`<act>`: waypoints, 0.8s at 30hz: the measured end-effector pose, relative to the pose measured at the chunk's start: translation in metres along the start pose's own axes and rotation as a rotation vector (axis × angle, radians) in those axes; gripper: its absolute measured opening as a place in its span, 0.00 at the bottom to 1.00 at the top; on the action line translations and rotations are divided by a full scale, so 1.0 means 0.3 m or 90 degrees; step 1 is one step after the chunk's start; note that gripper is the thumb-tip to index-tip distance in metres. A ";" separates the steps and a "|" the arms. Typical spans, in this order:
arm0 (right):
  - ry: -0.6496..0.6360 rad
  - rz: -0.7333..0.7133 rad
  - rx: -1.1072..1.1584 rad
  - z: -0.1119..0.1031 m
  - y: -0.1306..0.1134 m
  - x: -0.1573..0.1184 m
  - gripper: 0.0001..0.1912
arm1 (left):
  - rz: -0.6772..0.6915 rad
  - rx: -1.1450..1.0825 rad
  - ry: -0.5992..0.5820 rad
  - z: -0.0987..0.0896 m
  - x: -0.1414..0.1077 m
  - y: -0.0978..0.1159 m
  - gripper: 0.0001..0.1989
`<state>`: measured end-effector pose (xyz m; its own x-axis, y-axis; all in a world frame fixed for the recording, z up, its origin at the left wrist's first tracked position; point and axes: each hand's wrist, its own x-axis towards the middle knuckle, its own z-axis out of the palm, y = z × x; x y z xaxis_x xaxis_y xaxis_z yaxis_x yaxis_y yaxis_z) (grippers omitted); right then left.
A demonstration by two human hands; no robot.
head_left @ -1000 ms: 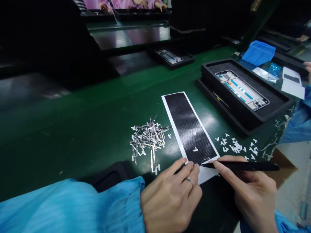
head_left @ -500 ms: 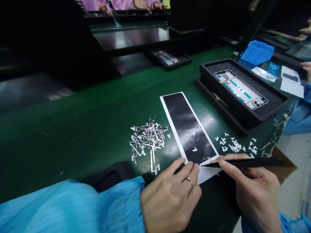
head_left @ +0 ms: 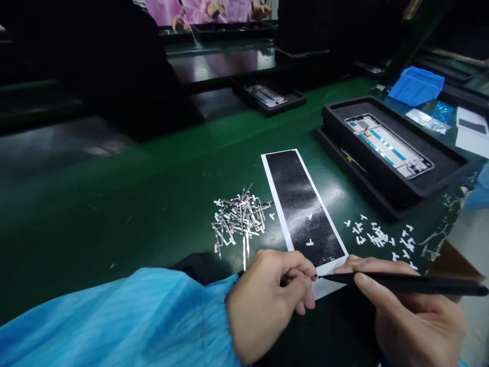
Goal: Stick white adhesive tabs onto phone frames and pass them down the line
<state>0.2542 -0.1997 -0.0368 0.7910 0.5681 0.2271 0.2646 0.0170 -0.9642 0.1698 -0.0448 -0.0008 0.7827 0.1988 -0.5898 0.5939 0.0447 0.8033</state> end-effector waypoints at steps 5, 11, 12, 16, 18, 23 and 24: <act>-0.011 -0.004 -0.052 -0.005 -0.002 -0.002 0.04 | -0.013 -0.020 0.005 0.004 0.001 -0.007 0.08; -0.030 -0.032 -0.118 -0.011 0.002 -0.005 0.03 | -0.017 -0.034 0.004 0.006 -0.001 -0.005 0.07; -0.030 -0.029 -0.121 -0.010 0.001 -0.005 0.03 | -0.014 -0.034 0.004 0.006 -0.002 -0.005 0.07; -0.034 -0.019 -0.126 -0.007 -0.002 -0.008 0.03 | -0.016 -0.030 0.000 0.004 -0.001 -0.005 0.07; -0.036 -0.013 -0.121 -0.007 -0.002 -0.010 0.02 | -0.025 -0.028 0.000 0.004 -0.001 -0.004 0.08; -0.025 -0.026 -0.128 -0.006 -0.002 -0.009 0.04 | -0.029 -0.028 -0.001 0.005 -0.002 0.000 0.08; -0.028 -0.022 -0.129 -0.005 -0.001 -0.007 0.03 | -0.029 -0.028 0.000 0.005 -0.002 0.000 0.09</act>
<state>0.2533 -0.2023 -0.0367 0.7562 0.6051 0.2489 0.4001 -0.1265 -0.9077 0.1695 -0.0465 -0.0005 0.7550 0.1956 -0.6258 0.6200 0.0974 0.7785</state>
